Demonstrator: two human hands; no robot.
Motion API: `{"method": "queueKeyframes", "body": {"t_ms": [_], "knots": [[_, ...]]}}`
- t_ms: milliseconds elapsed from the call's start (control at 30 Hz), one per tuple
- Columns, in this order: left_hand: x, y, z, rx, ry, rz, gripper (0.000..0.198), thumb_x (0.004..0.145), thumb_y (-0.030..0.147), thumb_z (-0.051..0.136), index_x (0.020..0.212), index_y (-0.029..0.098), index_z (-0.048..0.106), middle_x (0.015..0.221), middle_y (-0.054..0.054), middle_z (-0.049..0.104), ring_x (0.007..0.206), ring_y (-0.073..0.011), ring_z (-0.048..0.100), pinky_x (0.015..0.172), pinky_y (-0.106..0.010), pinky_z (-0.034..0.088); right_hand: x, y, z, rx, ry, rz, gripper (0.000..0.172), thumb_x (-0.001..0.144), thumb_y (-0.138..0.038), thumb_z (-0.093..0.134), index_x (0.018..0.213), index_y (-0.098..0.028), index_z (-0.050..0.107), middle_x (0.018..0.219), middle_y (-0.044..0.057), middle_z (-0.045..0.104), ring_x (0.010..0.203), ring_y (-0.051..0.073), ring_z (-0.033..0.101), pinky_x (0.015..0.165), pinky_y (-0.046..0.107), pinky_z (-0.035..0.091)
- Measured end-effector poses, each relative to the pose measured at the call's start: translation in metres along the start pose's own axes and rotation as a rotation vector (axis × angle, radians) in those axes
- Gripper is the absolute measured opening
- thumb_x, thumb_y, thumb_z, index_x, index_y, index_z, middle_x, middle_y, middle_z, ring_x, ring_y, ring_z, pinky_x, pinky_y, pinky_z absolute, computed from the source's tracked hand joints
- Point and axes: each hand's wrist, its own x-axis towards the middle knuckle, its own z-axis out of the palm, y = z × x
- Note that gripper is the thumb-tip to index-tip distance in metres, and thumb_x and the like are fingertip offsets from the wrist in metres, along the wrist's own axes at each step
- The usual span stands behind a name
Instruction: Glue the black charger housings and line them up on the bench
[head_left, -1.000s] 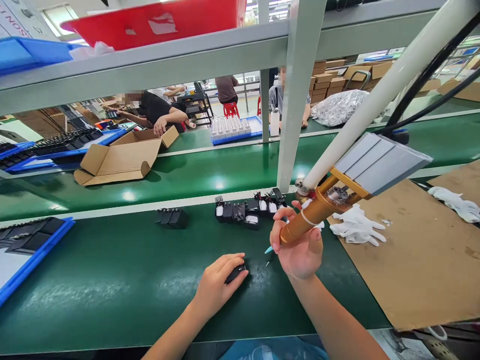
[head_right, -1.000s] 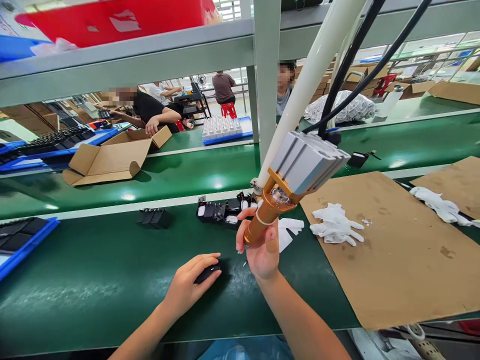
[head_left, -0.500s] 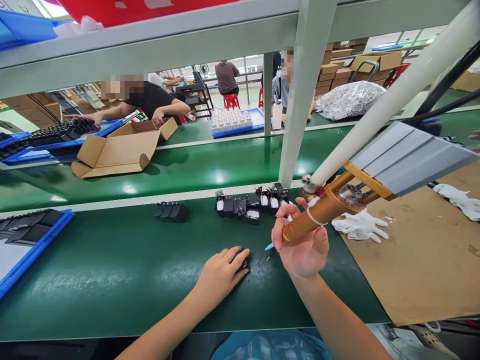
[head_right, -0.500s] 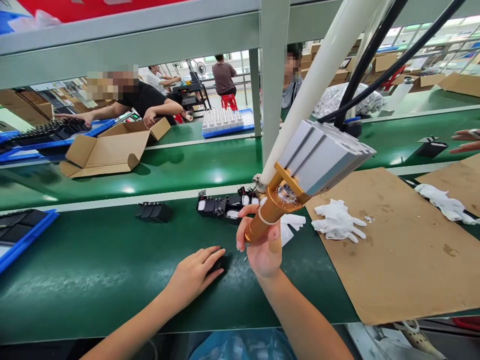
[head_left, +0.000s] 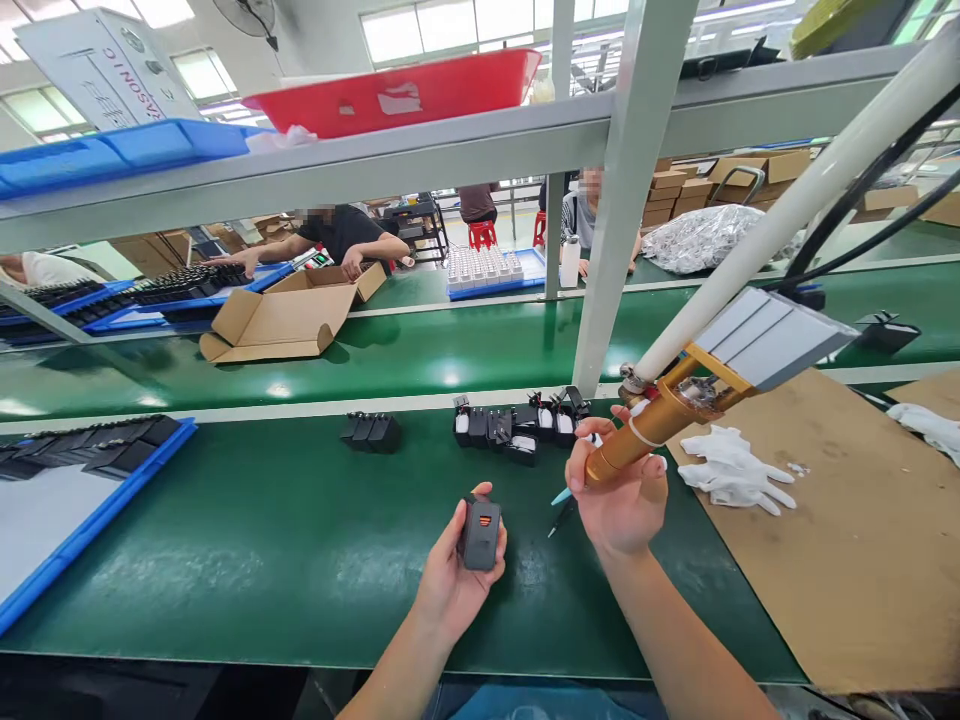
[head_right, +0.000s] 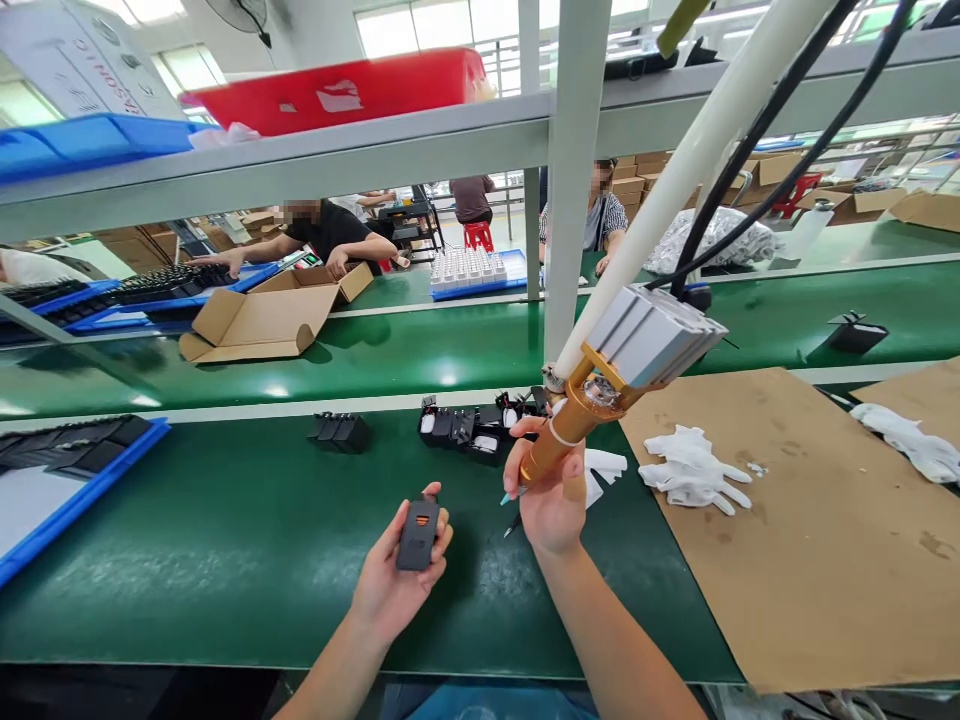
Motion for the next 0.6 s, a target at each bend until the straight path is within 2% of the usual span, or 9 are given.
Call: {"method": "queueKeyframes", "body": {"t_ms": [100, 300, 500, 600], "knots": [[-0.0029, -0.0016, 0.0056, -0.093, -0.105, 0.012, 0.033, 0.086, 0.045, 0.057, 0.112, 0.026, 0.054, 0.074, 0.0, 0.055, 0.057, -0.0085, 0.053, 0.042, -0.015, 0.037, 0.0006, -0.0006, -0.0002, 0.007, -0.002, -0.011, 0.036, 0.083, -0.055, 0.044, 0.104, -0.028, 0.053, 0.09, 0.001, 0.059, 0.041, 0.01, 0.049, 0.035, 0.025, 0.031], [-0.0048, -0.0005, 0.0061, -0.042, -0.196, 0.106, 0.031, 0.087, 0.045, 0.056, 0.112, 0.027, 0.055, 0.078, 0.001, 0.053, 0.057, -0.008, 0.053, 0.047, -0.018, 0.041, 0.0008, -0.0015, 0.0008, -0.018, 0.013, -0.002, 0.037, 0.081, -0.057, 0.045, 0.105, -0.029, 0.052, 0.089, 0.001, 0.058, 0.04, 0.009, 0.047, 0.034, 0.025, 0.031], [-0.0046, 0.0014, 0.0039, 0.062, -0.223, 0.175, 0.032, 0.086, 0.048, 0.055, 0.111, 0.028, 0.054, 0.075, 0.001, 0.052, 0.055, -0.0084, 0.05, 0.048, -0.02, 0.041, 0.0002, -0.001, 0.0008, -0.024, 0.023, 0.0, 0.039, 0.08, -0.058, 0.045, 0.106, -0.03, 0.052, 0.089, 0.001, 0.058, 0.04, 0.009, 0.047, 0.034, 0.025, 0.031], [-0.0059, 0.0024, -0.0015, 0.218, -0.163, 0.225, 0.038, 0.086, 0.054, 0.051, 0.115, 0.029, 0.051, 0.076, 0.001, 0.052, 0.056, -0.0098, 0.051, 0.05, -0.022, 0.043, 0.0005, -0.0006, 0.0004, -0.04, 0.021, -0.001, 0.04, 0.08, -0.058, 0.044, 0.108, -0.03, 0.052, 0.089, 0.001, 0.058, 0.04, 0.009, 0.047, 0.034, 0.025, 0.031]]}}
